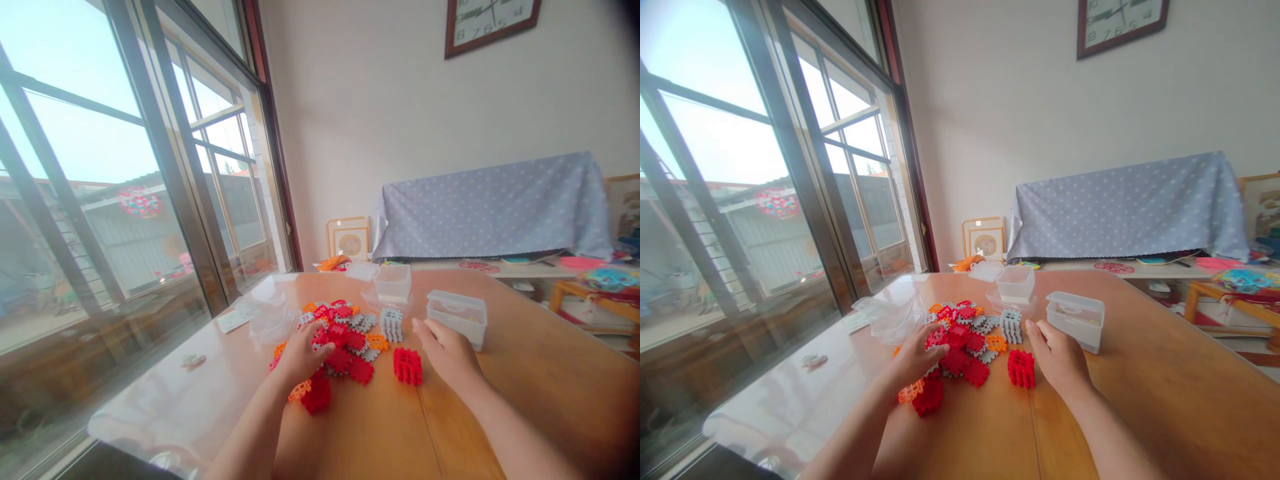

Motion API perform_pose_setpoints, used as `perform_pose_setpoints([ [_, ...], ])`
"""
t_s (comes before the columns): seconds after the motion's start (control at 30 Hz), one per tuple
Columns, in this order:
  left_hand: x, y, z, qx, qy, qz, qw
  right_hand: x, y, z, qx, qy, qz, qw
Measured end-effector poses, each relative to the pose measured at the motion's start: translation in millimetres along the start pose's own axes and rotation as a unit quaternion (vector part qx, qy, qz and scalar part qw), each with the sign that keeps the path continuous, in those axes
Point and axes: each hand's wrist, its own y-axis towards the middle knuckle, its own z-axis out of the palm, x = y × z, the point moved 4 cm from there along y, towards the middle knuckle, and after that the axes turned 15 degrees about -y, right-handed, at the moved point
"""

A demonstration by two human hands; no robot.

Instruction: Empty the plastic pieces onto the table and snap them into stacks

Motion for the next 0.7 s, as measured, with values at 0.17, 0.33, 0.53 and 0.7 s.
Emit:
perform_pose_setpoints([
  [0.17,6,-36,-0.1,0.161,0.102,-0.094,0.977,0,-1,3,0.011,0.011,-0.003,1.0],
  [0.33,9,-34,15.9,0.145,0.112,-0.083,0.98,-2,-2,5,0.021,0.014,-0.005,1.0],
  [0.53,9,-11,26.9,0.071,0.067,0.007,0.995,-3,-1,7,0.01,0.01,-0.012,1.0],
  [0.7,10,9,28.5,0.01,-0.009,0.034,0.999,0,-2,6,0.008,0.003,-0.012,1.0],
])
